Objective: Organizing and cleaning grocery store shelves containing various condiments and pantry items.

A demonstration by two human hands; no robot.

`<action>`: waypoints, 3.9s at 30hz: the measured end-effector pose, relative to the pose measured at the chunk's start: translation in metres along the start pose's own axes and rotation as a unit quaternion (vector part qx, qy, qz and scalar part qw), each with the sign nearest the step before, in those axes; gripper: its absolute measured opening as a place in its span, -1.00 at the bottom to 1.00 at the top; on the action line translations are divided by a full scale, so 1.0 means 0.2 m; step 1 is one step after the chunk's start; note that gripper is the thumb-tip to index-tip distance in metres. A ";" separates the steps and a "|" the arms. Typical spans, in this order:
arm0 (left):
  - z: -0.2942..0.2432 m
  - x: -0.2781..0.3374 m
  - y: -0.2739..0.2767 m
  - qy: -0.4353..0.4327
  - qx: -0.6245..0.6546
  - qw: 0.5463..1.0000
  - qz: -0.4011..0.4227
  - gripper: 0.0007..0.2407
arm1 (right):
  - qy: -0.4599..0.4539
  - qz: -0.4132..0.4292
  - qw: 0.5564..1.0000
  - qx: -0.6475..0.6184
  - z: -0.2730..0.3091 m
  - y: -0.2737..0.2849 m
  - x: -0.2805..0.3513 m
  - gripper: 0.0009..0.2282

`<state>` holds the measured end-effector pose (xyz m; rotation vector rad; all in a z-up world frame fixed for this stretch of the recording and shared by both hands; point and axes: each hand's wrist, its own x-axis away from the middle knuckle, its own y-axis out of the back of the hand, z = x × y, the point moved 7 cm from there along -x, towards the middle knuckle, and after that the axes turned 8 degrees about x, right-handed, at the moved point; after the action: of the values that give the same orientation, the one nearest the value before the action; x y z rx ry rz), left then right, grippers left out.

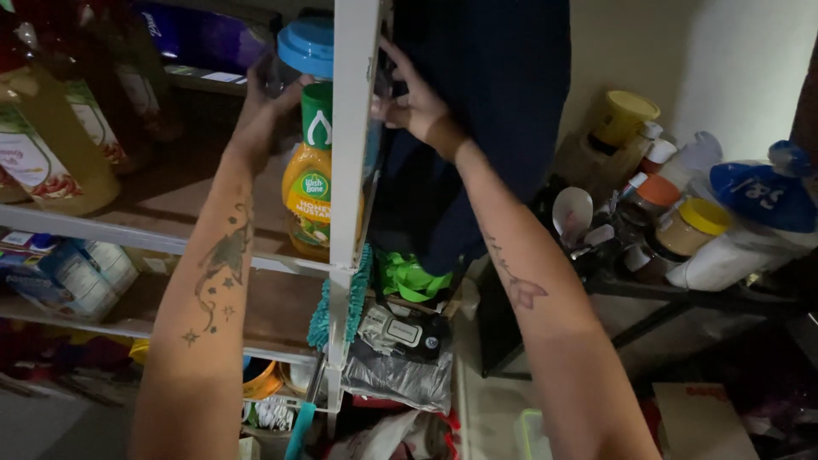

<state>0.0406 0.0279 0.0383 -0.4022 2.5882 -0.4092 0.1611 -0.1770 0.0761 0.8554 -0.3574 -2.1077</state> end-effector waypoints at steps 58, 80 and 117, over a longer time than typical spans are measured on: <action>0.05 0.32 -0.12 0.014 -0.375 0.917 0.132 -0.33 | 0.093 0.170 0.959 0.206 -0.18 -0.18 0.12 -0.25; 0.50 -0.16 0.19 0.007 -0.572 0.815 0.089 0.00 | 0.010 -0.107 0.968 0.228 -0.51 -0.28 -0.07 -0.40; 1.75 2.22 0.62 0.220 -0.520 0.824 -0.056 -0.58 | -0.110 0.097 0.964 -0.222 -0.24 -0.69 1.33 -0.28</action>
<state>-0.1818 -0.0891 -0.4832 -0.8930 3.0194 1.0791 -0.0027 -0.2948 -0.1491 0.3112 -0.0685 -1.9900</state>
